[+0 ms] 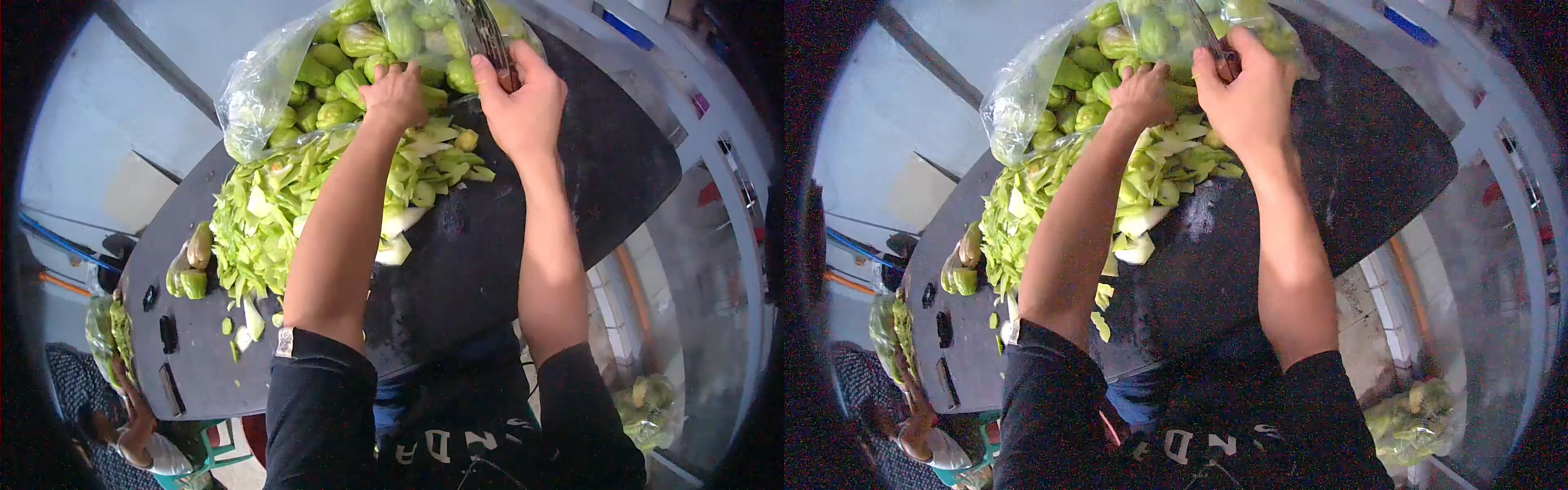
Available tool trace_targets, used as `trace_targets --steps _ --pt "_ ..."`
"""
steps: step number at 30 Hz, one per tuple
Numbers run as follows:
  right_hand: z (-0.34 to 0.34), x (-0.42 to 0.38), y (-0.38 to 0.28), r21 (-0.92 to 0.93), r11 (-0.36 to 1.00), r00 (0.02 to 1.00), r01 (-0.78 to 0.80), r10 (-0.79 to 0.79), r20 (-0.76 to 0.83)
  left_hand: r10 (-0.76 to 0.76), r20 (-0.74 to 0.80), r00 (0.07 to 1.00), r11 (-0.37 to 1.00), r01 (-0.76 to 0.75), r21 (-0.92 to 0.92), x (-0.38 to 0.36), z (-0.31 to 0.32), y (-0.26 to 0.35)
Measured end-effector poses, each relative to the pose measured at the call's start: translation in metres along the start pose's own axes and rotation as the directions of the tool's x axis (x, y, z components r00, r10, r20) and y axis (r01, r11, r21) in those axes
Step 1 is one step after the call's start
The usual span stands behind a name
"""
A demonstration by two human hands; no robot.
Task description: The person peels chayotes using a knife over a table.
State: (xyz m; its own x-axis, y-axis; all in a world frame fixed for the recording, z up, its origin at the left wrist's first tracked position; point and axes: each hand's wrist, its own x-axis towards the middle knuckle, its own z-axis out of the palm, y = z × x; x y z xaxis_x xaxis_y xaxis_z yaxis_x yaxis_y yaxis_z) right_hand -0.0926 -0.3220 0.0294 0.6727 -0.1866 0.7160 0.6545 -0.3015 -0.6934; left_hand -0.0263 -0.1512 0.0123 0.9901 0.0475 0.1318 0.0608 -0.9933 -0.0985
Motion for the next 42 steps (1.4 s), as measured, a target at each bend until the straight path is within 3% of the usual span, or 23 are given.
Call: trace_targets --steps 2,5,7,9,10,13,15,17,18,19,21,23,24,25,27,31,33,35,37,39,41,42 --pt "-0.002 0.0 -0.002 -0.005 1.0 1.0 0.003 -0.003 0.006 0.015 0.023 1.0 0.999 -0.016 0.039 0.005 0.004 -0.003" --pt "-0.001 0.001 -0.002 -0.012 0.999 0.999 0.043 -0.043 0.002 0.025 -0.109 0.994 0.998 -0.031 -0.054 0.002 0.017 -0.011" --pt "-0.003 0.0 -0.004 -0.016 1.0 1.0 0.017 -0.017 0.004 -0.021 0.077 0.997 0.985 0.034 -0.17 -0.001 0.011 -0.009" --pt "-0.004 -0.002 -0.008 -0.077 0.995 0.998 0.068 -0.067 0.017 0.017 0.028 0.999 0.981 -0.011 -0.196 -0.012 0.007 -0.019" --pt "-0.002 -0.003 -0.011 -0.134 0.985 0.994 0.11 -0.106 0.037 -0.007 -0.081 0.997 0.946 -0.02 -0.324 -0.02 0.005 -0.027" --pt "0.009 -0.014 -0.022 -0.004 0.989 0.986 0.148 -0.147 0.078 -0.094 -0.315 0.945 0.749 -0.142 -0.648 -0.058 -0.01 -0.064" --pt "0.018 -0.026 -0.032 -0.051 0.933 0.93 0.357 -0.351 0.108 -0.114 -0.388 0.915 0.538 -0.271 -0.798 -0.087 -0.013 -0.094" --pt "0.026 -0.043 -0.053 -0.016 0.831 0.824 0.556 -0.549 0.144 -0.15 -0.336 0.93 0.485 -0.226 -0.845 -0.13 -0.025 -0.116" --pt "0.03 -0.053 -0.064 0.017 0.802 0.786 0.597 -0.589 0.188 -0.119 -0.401 0.908 0.548 -0.276 -0.789 -0.152 -0.034 -0.124" --pt "0.034 -0.064 -0.075 0.051 0.77 0.743 0.636 -0.628 0.23 -0.117 -0.359 0.926 0.56 -0.237 -0.794 -0.172 -0.034 -0.137" --pt "0.037 -0.079 -0.095 0.123 0.696 0.646 0.708 -0.708 0.285 -0.197 -0.378 0.904 0.443 -0.262 -0.857 -0.213 -0.034 -0.146" --pt "0.044 -0.089 -0.115 0.141 0.647 0.596 0.749 -0.751 0.284 -0.229 -0.341 0.912 0.424 -0.222 -0.878 -0.249 -0.048 -0.146" --pt "0.048 -0.093 -0.121 0.15 0.634 0.58 0.759 -0.763 0.286 -0.246 -0.396 0.885 0.401 -0.279 -0.873 -0.26 -0.046 -0.149" --pt "0.053 -0.097 -0.125 0.176 0.628 0.568 0.758 -0.768 0.295 -0.266 -0.373 0.889 0.343 -0.274 -0.899 -0.267 -0.046 -0.152" --pt "0.06 -0.101 -0.138 0.207 0.603 0.534 0.77 -0.787 0.308 -0.23 -0.428 0.874 0.427 -0.305 -0.851 -0.28 -0.056 -0.158" --pt "0.071 -0.107 -0.153 0.26 0.584 0.51 0.769 -0.806 0.302 -0.348 -0.464 0.815 0.458 -0.284 -0.842 -0.289 -0.055 -0.171" --pt "0.081 -0.11 -0.15 0.293 0.588 0.512 0.754 -0.805 0.298 -0.37 -0.448 0.814 0.314 -0.345 -0.885 -0.292 -0.045 -0.177" --pt "0.084 -0.111 -0.152 0.286 0.602 0.516 0.746 -0.793 0.323 -0.334 -0.456 0.825 0.313 -0.36 -0.879 -0.295 -0.044 -0.183" --pt "0.095 -0.109 -0.134 0.189 0.604 0.478 0.774 -0.754 0.451 -0.337 -0.374 0.864 0.294 -0.28 -0.914 -0.299 -0.042 -0.186" --pt "0.127 -0.103 -0.089 -0.048 0.793 0.639 0.608 -0.453 0.621 -0.383 -0.292 0.877 0.238 -0.211 -0.948 -0.302 -0.041 -0.189" --pt "0.129 -0.095 -0.066 -0.044 0.818 0.669 0.573 -0.437 0.601 -0.413 -0.341 0.844 0.303 -0.226 -0.926 -0.302 -0.029 -0.204" --pt "0.133 -0.086 -0.074 -0.03 0.807 0.656 0.589 -0.457 0.6 -0.404 -0.338 0.85 0.245 -0.255 -0.935 -0.301 -0.025 -0.209"
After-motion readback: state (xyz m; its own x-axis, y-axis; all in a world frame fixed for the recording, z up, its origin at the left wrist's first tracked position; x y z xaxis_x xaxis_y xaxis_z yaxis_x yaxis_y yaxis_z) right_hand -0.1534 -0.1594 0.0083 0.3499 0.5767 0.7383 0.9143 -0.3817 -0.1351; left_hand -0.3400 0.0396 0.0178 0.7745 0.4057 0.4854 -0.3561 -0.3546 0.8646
